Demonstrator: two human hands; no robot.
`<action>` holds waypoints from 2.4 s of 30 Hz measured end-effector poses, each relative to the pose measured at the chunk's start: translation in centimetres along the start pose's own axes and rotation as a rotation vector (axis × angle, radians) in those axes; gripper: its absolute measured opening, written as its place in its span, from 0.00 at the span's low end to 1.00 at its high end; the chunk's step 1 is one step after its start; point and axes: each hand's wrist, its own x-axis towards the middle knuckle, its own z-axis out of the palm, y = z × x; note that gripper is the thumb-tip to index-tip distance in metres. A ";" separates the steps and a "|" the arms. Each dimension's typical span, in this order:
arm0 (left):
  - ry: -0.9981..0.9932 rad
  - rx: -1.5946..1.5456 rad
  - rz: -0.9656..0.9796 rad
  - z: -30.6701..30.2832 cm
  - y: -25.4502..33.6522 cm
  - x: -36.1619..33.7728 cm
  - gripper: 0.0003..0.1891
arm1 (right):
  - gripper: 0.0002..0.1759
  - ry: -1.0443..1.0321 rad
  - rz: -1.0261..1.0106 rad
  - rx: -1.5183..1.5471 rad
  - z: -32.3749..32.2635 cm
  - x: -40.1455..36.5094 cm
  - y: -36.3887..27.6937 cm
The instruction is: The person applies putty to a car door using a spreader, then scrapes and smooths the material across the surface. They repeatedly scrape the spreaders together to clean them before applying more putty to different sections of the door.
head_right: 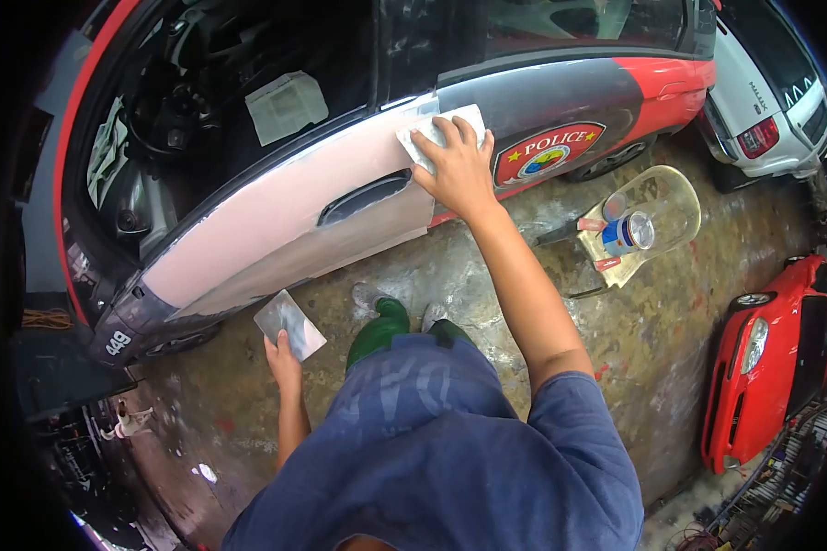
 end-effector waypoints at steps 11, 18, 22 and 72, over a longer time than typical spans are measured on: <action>-0.054 0.064 -0.015 0.3 -0.4 0.6 0.25 | 0.32 -0.074 0.018 0.015 3.4 -3.2 1.5; -0.079 0.027 -0.003 1.0 1.2 -0.1 0.24 | 0.30 -0.048 0.039 -0.039 0.2 0.6 1.5; -0.078 -0.005 -0.006 1.1 1.1 -0.1 0.24 | 0.30 -0.032 0.027 -0.029 0.8 1.9 2.1; -0.055 0.046 -0.049 0.7 1.3 -2.1 0.21 | 0.37 0.059 0.022 0.091 2.0 -2.2 -1.1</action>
